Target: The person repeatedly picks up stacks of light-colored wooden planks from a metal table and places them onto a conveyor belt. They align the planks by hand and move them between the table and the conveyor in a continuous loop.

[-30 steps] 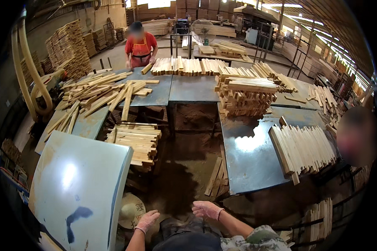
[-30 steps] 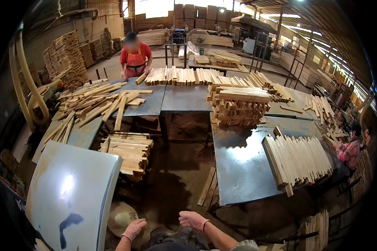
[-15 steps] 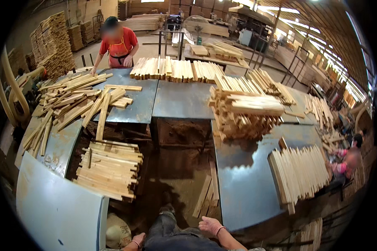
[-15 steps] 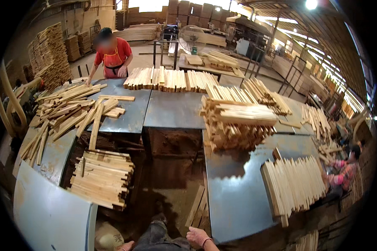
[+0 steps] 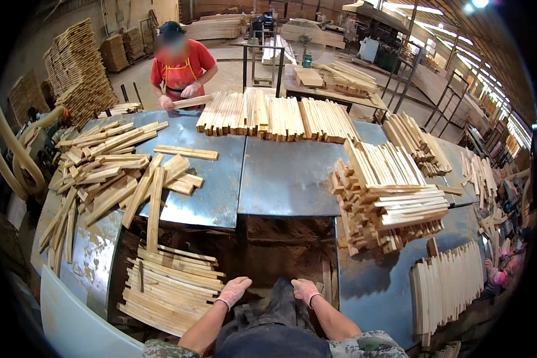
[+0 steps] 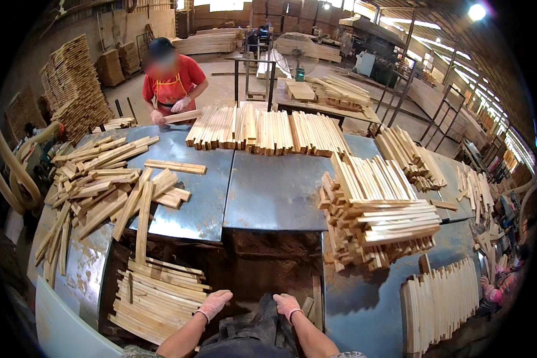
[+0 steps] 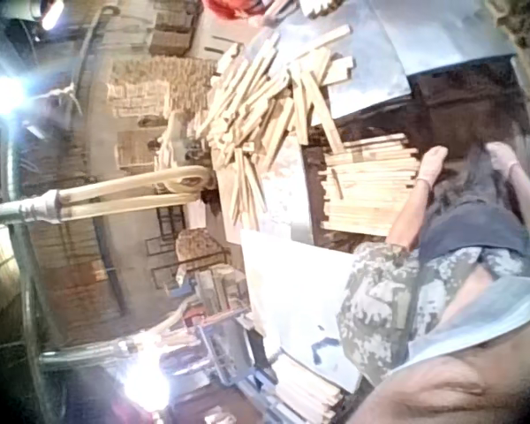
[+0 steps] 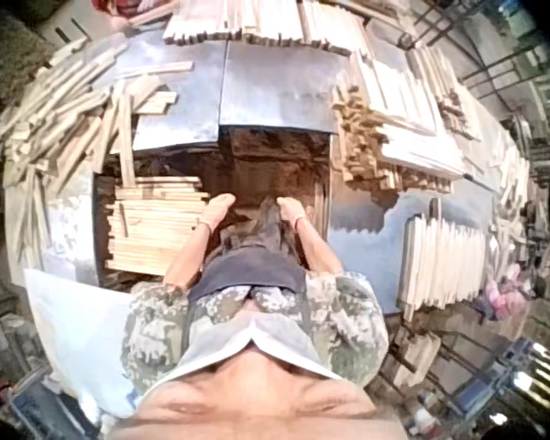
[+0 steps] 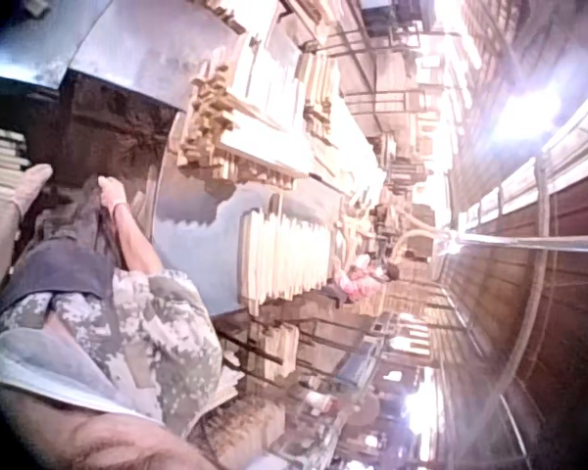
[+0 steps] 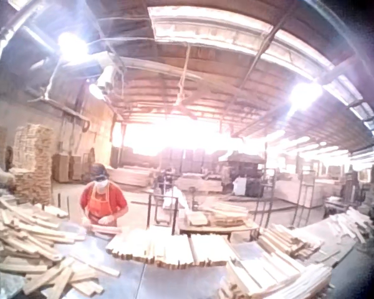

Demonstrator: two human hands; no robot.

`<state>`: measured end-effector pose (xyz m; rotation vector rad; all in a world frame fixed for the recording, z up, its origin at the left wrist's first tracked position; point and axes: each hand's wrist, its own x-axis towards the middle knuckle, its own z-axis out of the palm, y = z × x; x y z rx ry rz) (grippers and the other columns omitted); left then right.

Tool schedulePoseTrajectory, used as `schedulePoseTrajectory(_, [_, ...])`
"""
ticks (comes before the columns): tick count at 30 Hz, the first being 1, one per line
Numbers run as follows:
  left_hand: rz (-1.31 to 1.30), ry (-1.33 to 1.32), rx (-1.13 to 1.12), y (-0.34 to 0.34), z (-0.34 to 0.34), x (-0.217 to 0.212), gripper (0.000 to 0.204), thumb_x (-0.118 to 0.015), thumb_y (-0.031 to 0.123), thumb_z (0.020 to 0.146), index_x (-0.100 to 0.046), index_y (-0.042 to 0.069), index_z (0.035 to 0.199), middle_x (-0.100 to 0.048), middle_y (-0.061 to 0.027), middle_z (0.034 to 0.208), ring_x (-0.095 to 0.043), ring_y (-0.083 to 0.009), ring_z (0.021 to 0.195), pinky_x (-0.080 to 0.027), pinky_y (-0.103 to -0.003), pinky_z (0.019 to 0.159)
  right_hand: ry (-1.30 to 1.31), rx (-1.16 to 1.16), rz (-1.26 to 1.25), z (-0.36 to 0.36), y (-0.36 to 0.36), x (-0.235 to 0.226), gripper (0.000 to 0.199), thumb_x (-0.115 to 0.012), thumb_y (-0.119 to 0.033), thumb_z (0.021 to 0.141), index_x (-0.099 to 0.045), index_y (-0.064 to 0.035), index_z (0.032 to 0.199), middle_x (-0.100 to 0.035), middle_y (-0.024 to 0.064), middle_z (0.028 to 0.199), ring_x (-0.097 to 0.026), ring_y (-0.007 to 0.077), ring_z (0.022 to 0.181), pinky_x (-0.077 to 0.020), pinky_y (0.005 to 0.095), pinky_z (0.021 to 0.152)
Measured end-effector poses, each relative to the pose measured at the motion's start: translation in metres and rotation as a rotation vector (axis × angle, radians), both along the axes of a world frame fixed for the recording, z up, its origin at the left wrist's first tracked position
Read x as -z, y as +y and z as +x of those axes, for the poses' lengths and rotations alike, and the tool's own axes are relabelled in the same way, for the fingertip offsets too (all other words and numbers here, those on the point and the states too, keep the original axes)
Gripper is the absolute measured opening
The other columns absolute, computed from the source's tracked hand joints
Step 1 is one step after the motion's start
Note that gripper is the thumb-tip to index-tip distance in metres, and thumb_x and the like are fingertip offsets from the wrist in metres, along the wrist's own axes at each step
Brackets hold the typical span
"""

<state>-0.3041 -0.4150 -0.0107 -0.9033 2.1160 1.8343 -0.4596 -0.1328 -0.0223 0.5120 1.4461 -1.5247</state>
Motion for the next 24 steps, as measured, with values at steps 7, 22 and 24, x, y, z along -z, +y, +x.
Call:
schedulePoseTrajectory(7, [0.161, -0.105, -0.076, -0.03, -0.089, 0.016, 0.051, -0.069, 0.039, 0.101, -0.071, 0.0, 0.134, -0.074, -0.0106, 0.122, -0.066, -0.0204, 0.111, -0.05, -0.033, 0.098, 0.229, -0.394, 0.259, -0.145, -0.107, 0.079, 0.045, -0.066, -0.043, 0.093, -0.068, 0.0013, 0.1, -0.07, 0.0238, 0.094, -0.068, 0.0382, 0.092, -0.052, 0.0465, 0.083])
schedulePoseTrajectory(22, [-0.023, -0.203, 0.093, -0.147, -0.378, -0.008, 0.058, -0.064, 0.044, 0.101, -0.065, 0.0, 0.14, -0.07, -0.018, 0.135, -0.065, -0.0321, 0.124, -0.049, -0.037, 0.108, 0.917, -0.468, 0.613, -0.582, -0.362, -0.017, 0.075, -0.067, -0.044, 0.095, -0.046, 0.0003, 0.152, -0.063, 0.0311, 0.136, -0.056, 0.0471, 0.132, -0.0455, 0.0529, 0.111])
schedulePoseTrajectory(24, [-0.152, -0.063, 0.237, -0.163, -0.404, -0.003, 0.062, -0.066, 0.046, 0.101, -0.064, 0.0, 0.142, -0.069, -0.0203, 0.139, -0.064, -0.0349, 0.129, -0.047, -0.038, 0.111, 0.941, -0.474, 0.611, -0.633, -0.389, -0.017, 0.08, -0.068, -0.043, 0.096, -0.041, 0.0011, 0.157, -0.06, 0.0306, 0.144, -0.052, 0.0469, 0.138, -0.0424, 0.0508, 0.116])
